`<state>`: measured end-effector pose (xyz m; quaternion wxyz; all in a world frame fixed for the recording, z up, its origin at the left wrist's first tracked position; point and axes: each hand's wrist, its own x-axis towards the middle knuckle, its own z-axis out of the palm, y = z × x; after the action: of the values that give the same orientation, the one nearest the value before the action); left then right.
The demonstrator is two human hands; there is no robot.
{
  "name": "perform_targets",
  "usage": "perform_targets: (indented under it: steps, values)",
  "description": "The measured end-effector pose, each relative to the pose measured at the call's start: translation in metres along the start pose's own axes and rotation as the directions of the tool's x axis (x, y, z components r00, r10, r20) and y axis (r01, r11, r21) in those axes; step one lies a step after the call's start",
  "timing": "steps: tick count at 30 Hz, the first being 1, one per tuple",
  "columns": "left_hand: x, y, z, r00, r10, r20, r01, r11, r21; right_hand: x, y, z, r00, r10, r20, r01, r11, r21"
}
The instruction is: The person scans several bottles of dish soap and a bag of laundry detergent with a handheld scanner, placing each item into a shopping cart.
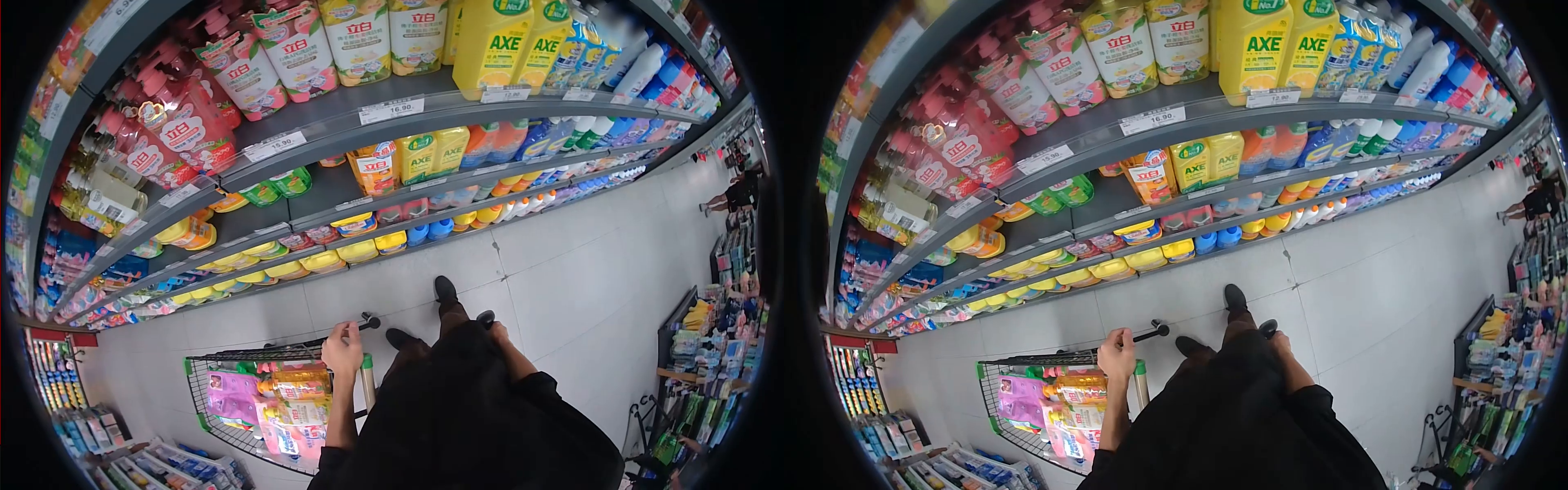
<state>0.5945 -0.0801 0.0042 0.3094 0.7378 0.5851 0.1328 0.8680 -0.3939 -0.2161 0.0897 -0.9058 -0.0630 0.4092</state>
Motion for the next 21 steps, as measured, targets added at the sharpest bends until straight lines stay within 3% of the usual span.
perform_targets:
  steps: [8, 10, 11, 13, 17, 21]
  values:
    - [0.007, 0.007, -0.003, 0.996, 0.022, 0.084, -0.030, 0.996, 0.088, 0.002, 0.031, 0.006, 0.997, 0.075, -0.019, -0.073, 0.993, 0.090]
    - [0.018, 0.002, 0.005, 0.986, 0.059, 0.155, -0.038, 0.990, -0.133, 0.009, 0.028, 0.001, 0.997, 0.058, -0.043, -0.054, 0.993, 0.104]
    - [0.023, 0.004, 0.008, 0.988, 0.055, 0.147, -0.036, 0.991, -0.130, 0.018, 0.031, 0.004, 0.998, 0.033, -0.059, -0.027, 0.993, 0.112]
    - [0.041, 0.023, 0.014, 0.973, 0.229, 0.038, -0.223, 0.967, -0.126, 0.031, 0.028, -0.003, 0.997, -0.004, -0.072, 0.012, 0.993, 0.120]
    - [0.082, 0.099, 0.019, 0.933, 0.353, -0.068, -0.360, 0.919, -0.160, 0.054, 0.021, -0.026, 0.998, -0.061, -0.005, 0.061, 0.993, 0.104]
    - [0.121, 0.192, 0.026, 0.906, 0.376, -0.195, -0.411, 0.890, -0.196, 0.092, 0.041, -0.033, 0.985, -0.172, 0.005, 0.171, 0.984, 0.057]
